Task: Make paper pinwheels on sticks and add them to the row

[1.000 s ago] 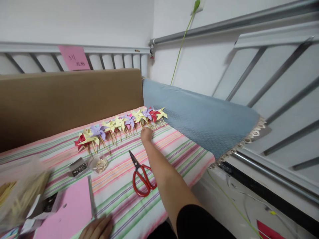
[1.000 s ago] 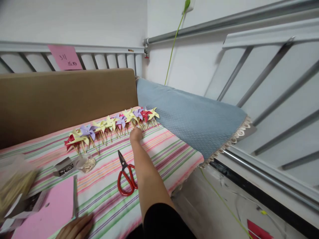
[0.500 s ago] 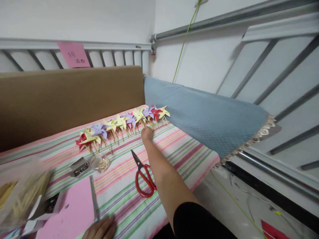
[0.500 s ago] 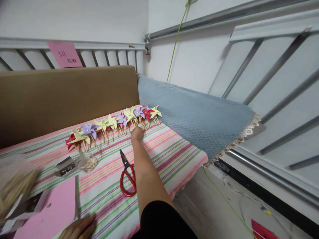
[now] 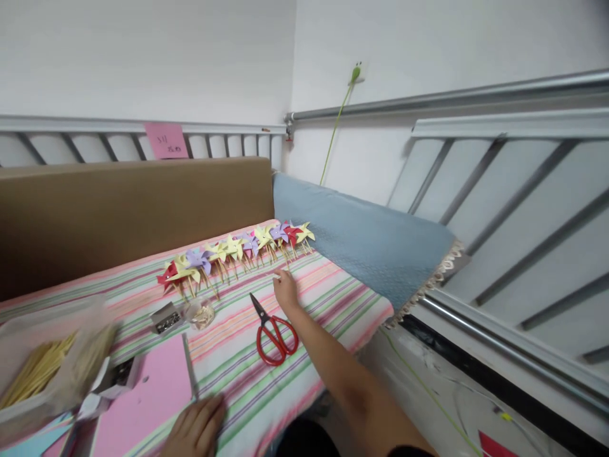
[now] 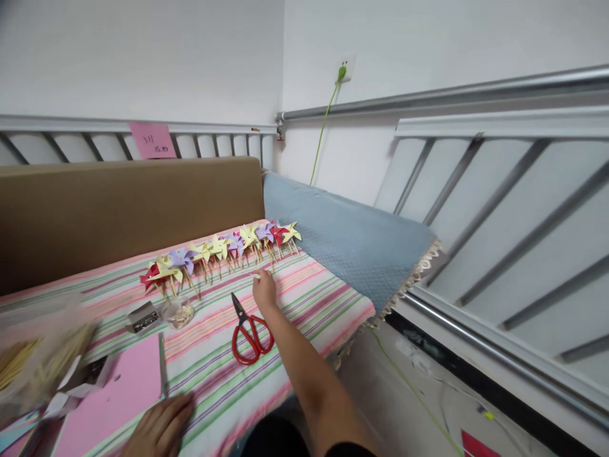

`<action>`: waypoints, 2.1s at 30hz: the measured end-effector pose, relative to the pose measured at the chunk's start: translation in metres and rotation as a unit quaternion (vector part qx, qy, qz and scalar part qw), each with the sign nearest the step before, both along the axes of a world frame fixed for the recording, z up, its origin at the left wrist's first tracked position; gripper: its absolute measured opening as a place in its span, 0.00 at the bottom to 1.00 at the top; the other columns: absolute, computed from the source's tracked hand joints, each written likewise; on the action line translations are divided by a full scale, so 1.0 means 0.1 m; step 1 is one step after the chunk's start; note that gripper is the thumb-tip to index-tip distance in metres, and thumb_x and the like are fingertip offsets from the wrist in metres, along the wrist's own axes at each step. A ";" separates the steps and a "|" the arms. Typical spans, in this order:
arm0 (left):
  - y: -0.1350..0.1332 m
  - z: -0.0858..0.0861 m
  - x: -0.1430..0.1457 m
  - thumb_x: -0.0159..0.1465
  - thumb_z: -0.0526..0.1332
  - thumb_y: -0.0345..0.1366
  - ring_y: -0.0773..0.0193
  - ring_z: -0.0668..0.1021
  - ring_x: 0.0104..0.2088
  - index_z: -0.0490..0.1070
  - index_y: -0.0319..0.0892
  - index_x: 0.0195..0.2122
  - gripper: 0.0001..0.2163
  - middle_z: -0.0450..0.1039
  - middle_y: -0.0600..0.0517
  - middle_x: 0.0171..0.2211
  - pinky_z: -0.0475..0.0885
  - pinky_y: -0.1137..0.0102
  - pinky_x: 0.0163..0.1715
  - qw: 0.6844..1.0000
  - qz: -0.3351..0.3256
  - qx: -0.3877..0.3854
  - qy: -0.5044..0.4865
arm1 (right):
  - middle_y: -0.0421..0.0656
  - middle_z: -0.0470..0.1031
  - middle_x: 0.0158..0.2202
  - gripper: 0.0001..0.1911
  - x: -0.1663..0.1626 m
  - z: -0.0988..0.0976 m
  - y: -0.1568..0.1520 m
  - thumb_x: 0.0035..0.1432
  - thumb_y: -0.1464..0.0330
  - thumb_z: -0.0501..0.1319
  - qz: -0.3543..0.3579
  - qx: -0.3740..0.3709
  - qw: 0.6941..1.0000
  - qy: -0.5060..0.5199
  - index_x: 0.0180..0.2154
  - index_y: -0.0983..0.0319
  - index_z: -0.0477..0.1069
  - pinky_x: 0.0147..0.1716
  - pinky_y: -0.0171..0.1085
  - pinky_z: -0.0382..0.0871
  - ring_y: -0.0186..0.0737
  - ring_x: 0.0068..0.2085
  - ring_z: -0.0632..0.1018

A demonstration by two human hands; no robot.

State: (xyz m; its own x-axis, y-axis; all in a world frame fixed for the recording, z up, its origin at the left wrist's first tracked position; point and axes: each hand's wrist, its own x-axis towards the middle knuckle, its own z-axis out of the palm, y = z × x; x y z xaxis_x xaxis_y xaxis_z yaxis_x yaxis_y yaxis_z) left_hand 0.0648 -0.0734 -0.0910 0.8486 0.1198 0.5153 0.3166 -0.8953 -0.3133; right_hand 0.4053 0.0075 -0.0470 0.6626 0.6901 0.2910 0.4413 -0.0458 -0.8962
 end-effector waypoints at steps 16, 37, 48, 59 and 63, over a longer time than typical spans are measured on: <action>-0.23 0.69 0.07 0.59 0.53 0.23 0.62 0.75 0.34 0.71 0.41 0.39 0.12 0.76 0.47 0.33 0.72 0.66 0.34 0.934 0.009 -0.219 -0.282 | 0.42 0.76 0.27 0.12 -2.08 0.33 -0.59 0.43 0.65 0.63 0.258 0.009 0.916 0.306 0.33 0.63 0.73 0.20 0.31 0.63 0.30 0.21 0.72; 0.24 0.95 -1.03 0.61 0.56 0.31 0.60 0.76 0.38 0.72 0.40 0.38 0.07 0.76 0.48 0.35 0.70 0.65 0.41 0.803 0.328 -0.307 -0.391 | 0.42 0.77 0.29 0.12 -2.67 0.17 -0.27 0.48 0.64 0.62 0.305 -0.049 0.920 0.243 0.35 0.63 0.74 0.25 0.33 0.67 0.33 0.25 0.73; -0.18 0.54 -1.41 0.58 0.59 0.42 0.48 0.73 0.48 0.68 0.35 0.48 0.20 0.74 0.39 0.44 0.65 0.57 0.49 0.775 0.525 -0.268 -0.230 | 0.41 0.75 0.27 0.11 -2.61 0.20 -0.38 0.46 0.65 0.60 0.345 -0.049 0.905 0.242 0.33 0.63 0.73 0.23 0.32 0.65 0.33 0.24 0.72; -0.15 0.43 -1.35 0.57 0.58 0.41 0.49 0.73 0.47 0.67 0.34 0.49 0.21 0.73 0.39 0.44 0.65 0.59 0.49 0.773 0.556 -0.228 -0.205 | 0.39 0.74 0.24 0.07 -2.62 0.19 -0.48 0.46 0.67 0.59 0.376 -0.041 0.899 0.222 0.29 0.61 0.74 0.22 0.32 0.64 0.33 0.23 0.72; -0.13 0.40 -1.32 0.56 0.58 0.39 0.48 0.73 0.47 0.67 0.33 0.49 0.22 0.73 0.38 0.44 0.65 0.59 0.48 0.772 0.569 -0.218 -0.183 | 0.38 0.74 0.23 0.07 -2.60 0.18 -0.49 0.47 0.67 0.59 0.379 -0.035 0.899 0.217 0.29 0.60 0.74 0.22 0.32 0.66 0.34 0.23 0.73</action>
State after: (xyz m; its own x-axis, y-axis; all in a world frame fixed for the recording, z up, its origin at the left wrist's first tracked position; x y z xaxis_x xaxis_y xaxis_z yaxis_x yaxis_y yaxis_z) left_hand -0.0671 -0.0865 -0.0508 -0.1254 0.9097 0.3958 0.9714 0.0316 0.2351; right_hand 0.1457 -0.0416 -0.0293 0.0343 0.9978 0.0568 -0.0222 0.0576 -0.9981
